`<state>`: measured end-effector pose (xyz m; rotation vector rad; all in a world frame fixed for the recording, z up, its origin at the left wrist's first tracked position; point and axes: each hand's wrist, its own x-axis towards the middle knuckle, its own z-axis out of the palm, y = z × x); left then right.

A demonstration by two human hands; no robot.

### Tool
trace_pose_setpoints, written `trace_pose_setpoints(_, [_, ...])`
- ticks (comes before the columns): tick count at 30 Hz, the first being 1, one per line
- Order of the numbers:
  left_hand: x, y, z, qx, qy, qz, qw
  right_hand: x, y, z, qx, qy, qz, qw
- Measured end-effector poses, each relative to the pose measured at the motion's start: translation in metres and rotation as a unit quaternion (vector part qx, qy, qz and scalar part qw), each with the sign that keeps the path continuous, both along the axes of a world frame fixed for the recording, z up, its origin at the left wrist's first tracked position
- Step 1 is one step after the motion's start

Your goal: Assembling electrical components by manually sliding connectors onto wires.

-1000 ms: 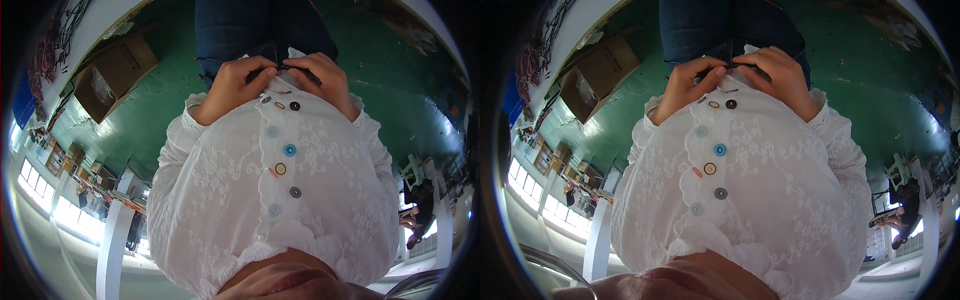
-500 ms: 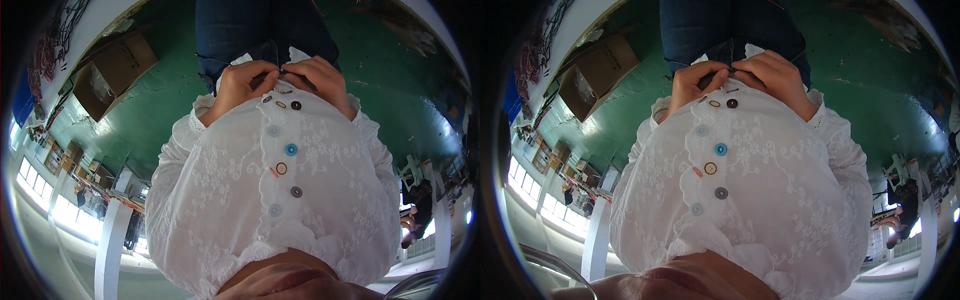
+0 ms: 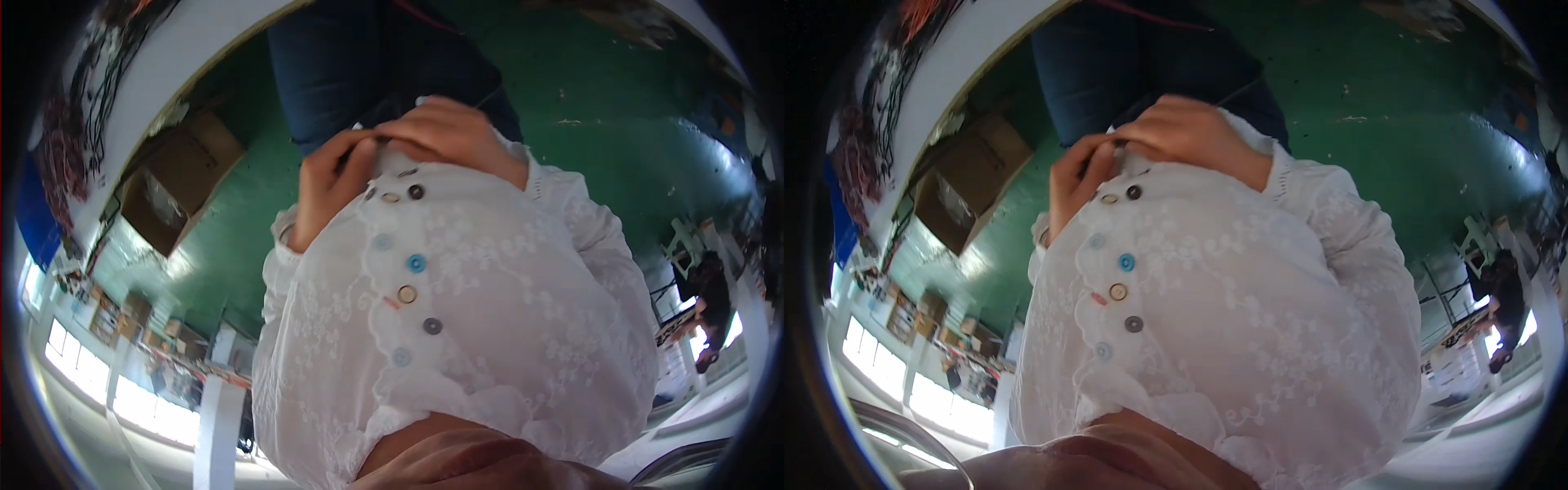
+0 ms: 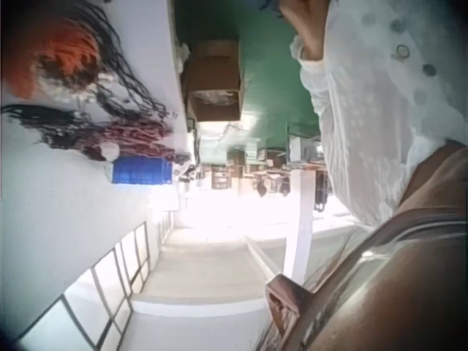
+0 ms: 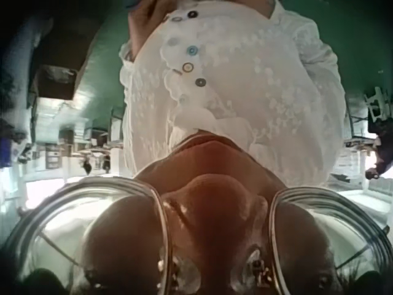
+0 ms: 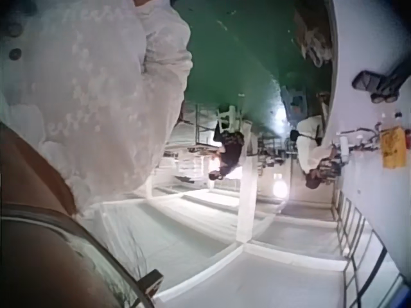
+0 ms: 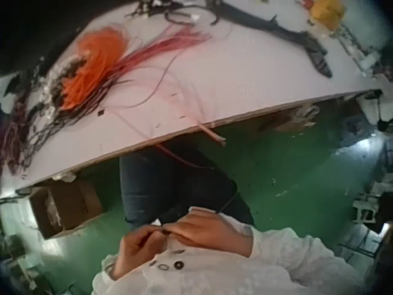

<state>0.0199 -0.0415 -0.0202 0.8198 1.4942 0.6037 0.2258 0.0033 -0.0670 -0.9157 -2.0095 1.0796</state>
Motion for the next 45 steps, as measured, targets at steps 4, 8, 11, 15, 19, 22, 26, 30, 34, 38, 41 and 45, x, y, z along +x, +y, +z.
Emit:
trace_pose_setpoints(4, [-0.015,-0.008,-0.002,0.038,0.023,0.046,0.998,0.004,0.001,0.002,-0.026,0.058,0.031,0.998])
trace_pose_setpoints(8, [-0.077,-0.019,-0.001,0.098,0.184,-0.064,0.976,0.053,-0.004,-0.026,-0.114,-0.001,-0.180,0.977])
trace_pose_setpoints(11, [-0.107,-0.022,0.000,0.119,0.214,-0.090,0.965,0.113,0.005,-0.120,-0.377,0.012,-0.383,0.843])
trace_pose_setpoints(15, [-0.118,-0.024,0.003,0.122,0.249,-0.132,0.952,0.112,0.048,-0.154,-0.465,0.070,-0.352,0.809])
trace_pose_setpoints(19, [-0.111,-0.019,0.007,0.147,0.310,-0.164,0.925,0.083,0.082,-0.161,-0.400,0.064,-0.271,0.873])
trace_pose_setpoints(22, [-0.107,-0.017,0.008,0.147,0.314,-0.161,0.924,0.073,0.110,-0.186,-0.315,0.062,-0.239,0.916])
trace_pose_setpoints(26, [-0.105,-0.014,0.012,0.156,0.321,-0.173,0.918,0.060,0.125,-0.180,-0.268,-0.107,-0.196,0.937])
trace_pose_setpoints(30, [-0.115,-0.018,0.004,0.141,0.326,-0.138,0.925,0.075,0.083,-0.145,-0.364,0.179,-0.260,0.876])
trace_pose_setpoints(34, [-0.127,-0.021,-0.006,0.142,0.310,-0.100,0.935,0.087,0.033,-0.076,-0.276,0.198,-0.298,0.892])
trace_pose_setpoints(38, [-0.129,-0.011,-0.015,0.147,0.294,-0.108,0.938,0.093,0.022,-0.029,-0.151,0.136,-0.304,0.931])
trace_pose_setpoints(41, [-0.127,-0.007,-0.013,0.180,0.295,-0.138,0.928,0.090,0.021,-0.007,-0.092,0.123,-0.307,0.939])
trace_pose_setpoints(45, [-0.090,0.002,0.010,0.303,0.317,-0.150,0.886,0.076,0.026,0.023,-0.028,0.094,-0.248,0.964])
